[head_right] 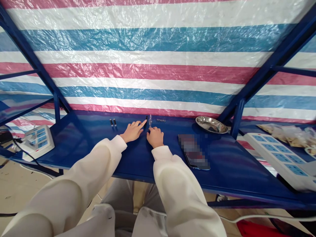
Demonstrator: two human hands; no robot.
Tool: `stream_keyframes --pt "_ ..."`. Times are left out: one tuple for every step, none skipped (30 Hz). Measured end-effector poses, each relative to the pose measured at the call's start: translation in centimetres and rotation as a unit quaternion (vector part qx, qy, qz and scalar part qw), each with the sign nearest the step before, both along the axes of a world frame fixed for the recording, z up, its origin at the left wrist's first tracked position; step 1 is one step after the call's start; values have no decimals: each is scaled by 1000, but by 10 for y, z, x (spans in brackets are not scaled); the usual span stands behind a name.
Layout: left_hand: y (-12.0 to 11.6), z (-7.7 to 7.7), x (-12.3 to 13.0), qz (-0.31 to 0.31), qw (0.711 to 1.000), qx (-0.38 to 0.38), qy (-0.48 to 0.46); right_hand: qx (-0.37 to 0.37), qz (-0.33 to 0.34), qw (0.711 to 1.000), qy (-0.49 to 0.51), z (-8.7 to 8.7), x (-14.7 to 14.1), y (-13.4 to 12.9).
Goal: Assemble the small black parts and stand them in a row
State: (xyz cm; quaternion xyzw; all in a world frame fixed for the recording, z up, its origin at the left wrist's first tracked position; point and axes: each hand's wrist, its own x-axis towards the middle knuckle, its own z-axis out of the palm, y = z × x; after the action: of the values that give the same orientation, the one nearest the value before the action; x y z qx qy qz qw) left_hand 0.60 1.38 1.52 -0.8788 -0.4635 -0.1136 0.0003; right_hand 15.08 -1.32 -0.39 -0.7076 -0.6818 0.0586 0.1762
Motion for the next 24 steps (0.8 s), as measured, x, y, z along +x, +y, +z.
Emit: stream_keyframes --pt "2 -2 4 5 1000 3 0 -5 -1 1000 2 0 0 0" --pt "3 -4 6 8 1000 7 1 -10 0 1000 4 -1 -1 0" --pt "5 -5 9 10 1000 13 1 -14 2 1000 5 -1 -1 0" --pt "7 -6 10 11 1000 21 1 -17 5 1000 5 -2 -2 0" --pt "8 -7 11 12 999 32 -3 -20 7 1000 5 -3 -2 0" --pt "10 -8 11 14 999 43 -9 -26 9 1000 3 -4 -3 0" --pt "11 -8 11 17 998 54 -17 -34 11 999 2 -5 -3 1" --pt "13 -8 11 21 998 61 -26 -43 14 999 1 -5 -4 1" --pt "14 -9 10 23 997 63 -37 -53 17 998 0 -6 -4 2" --pt "15 -9 9 23 997 60 -49 -63 21 998 0 -7 -4 2" --pt "15 -10 8 25 996 56 -66 -72 26 997 1 -7 -4 3" --pt "15 -11 6 29 994 50 -90 -79 30 996 1 -8 -4 4" --pt "15 -11 3 35 991 42 -123 -84 33 996 1 -9 -4 4" --pt "14 -12 1 43 985 36 -165 -88 35 996 0 -9 -4 5" --pt "12 -12 -3 55 975 30 -212 -89 37 995 -1 -10 -4 6" --pt "10 -12 -7 67 963 23 -261 -89 38 995 -3 -11 -3 6" --pt "8 -12 -11 79 948 17 -307 -89 39 995 -5 -11 -3 7" --pt "6 -11 -15 91 933 10 -349 -89 40 995 -6 -12 -3 8" --pt "3 -11 -18 102 917 3 -387 -90 41 995 -7 -13 -3 9" --pt "1 -11 -22 114 901 -6 -419 -92 41 995 -7 -14 -3 10" --pt "0 -11 -24 124 885 -14 -449 -95 41 995 -6 -15 -2 10" --pt "-2 -11 -26 133 870 -22 -474 -96 41 994 -3 -16 -2 11" --pt "-2 -11 -26 140 857 -29 -495 -97 42 994 -1 -16 -1 12" --pt "-2 -11 -26 143 847 -34 -511 -96 43 994 1 -17 0 12"
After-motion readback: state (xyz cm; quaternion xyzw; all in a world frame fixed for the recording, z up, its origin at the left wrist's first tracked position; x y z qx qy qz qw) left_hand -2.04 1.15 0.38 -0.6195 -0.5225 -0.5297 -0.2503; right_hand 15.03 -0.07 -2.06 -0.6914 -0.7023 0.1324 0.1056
